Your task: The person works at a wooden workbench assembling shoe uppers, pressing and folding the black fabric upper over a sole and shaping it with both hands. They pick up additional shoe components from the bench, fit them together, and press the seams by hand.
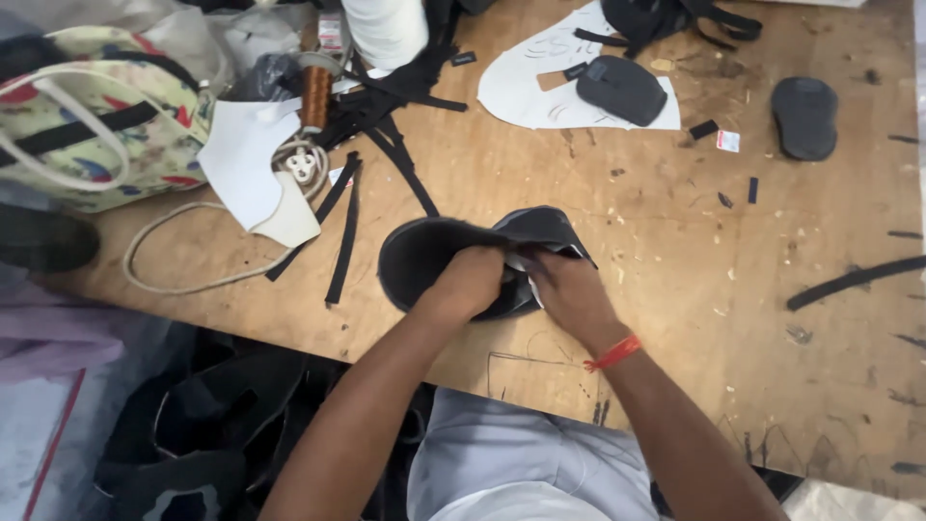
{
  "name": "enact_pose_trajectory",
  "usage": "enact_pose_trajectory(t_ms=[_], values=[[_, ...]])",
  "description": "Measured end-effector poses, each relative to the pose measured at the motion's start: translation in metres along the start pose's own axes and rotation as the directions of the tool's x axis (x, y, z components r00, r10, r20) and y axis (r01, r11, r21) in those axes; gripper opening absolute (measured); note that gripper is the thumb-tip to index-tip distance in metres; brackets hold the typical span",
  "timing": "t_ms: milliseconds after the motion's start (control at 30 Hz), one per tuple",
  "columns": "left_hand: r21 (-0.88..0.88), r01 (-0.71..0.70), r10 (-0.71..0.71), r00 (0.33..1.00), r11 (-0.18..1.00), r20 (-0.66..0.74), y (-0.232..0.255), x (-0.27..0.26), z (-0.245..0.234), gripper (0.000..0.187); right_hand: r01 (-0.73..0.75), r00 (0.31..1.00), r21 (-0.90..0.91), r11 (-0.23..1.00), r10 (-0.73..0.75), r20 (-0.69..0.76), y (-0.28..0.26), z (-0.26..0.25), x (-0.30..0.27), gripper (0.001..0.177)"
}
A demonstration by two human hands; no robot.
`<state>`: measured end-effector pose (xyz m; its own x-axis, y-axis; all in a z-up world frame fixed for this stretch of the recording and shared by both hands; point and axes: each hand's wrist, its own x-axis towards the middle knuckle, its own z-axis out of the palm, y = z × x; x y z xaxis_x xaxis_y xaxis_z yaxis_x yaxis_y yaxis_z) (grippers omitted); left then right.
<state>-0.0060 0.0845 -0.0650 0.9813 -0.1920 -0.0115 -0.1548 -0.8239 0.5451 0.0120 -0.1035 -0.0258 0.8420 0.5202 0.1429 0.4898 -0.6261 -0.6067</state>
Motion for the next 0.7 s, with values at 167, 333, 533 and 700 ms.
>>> enact_pose_trajectory(t_ms=[167, 333, 533, 700], values=[[0.132, 0.054, -0.047, 0.997, 0.990, -0.053, 0.038, -0.001, -0.032, 0.023, -0.086, 0.995, 0.066, 0.994, 0.083, 0.052, 0.002, -0.014, 0.001, 0.036], [0.226, -0.098, 0.154, 0.956, 0.969, -0.248, 0.050, -0.049, -0.020, 0.030, 0.089, 0.996, 0.047, 0.995, -0.090, 0.023, 0.029, 0.003, -0.004, 0.044], [0.254, -0.085, 0.107, 0.992, 0.963, -0.073, 0.041, -0.040, -0.003, 0.038, 0.041, 0.982, 0.111, 0.993, -0.060, 0.178, 0.026, -0.003, -0.002, 0.043], [0.262, -0.177, 0.252, 0.923, 0.949, -0.289, 0.038, -0.007, 0.000, 0.046, 0.079, 0.987, 0.084, 0.993, -0.090, 0.134, 0.034, -0.004, -0.009, 0.035]])
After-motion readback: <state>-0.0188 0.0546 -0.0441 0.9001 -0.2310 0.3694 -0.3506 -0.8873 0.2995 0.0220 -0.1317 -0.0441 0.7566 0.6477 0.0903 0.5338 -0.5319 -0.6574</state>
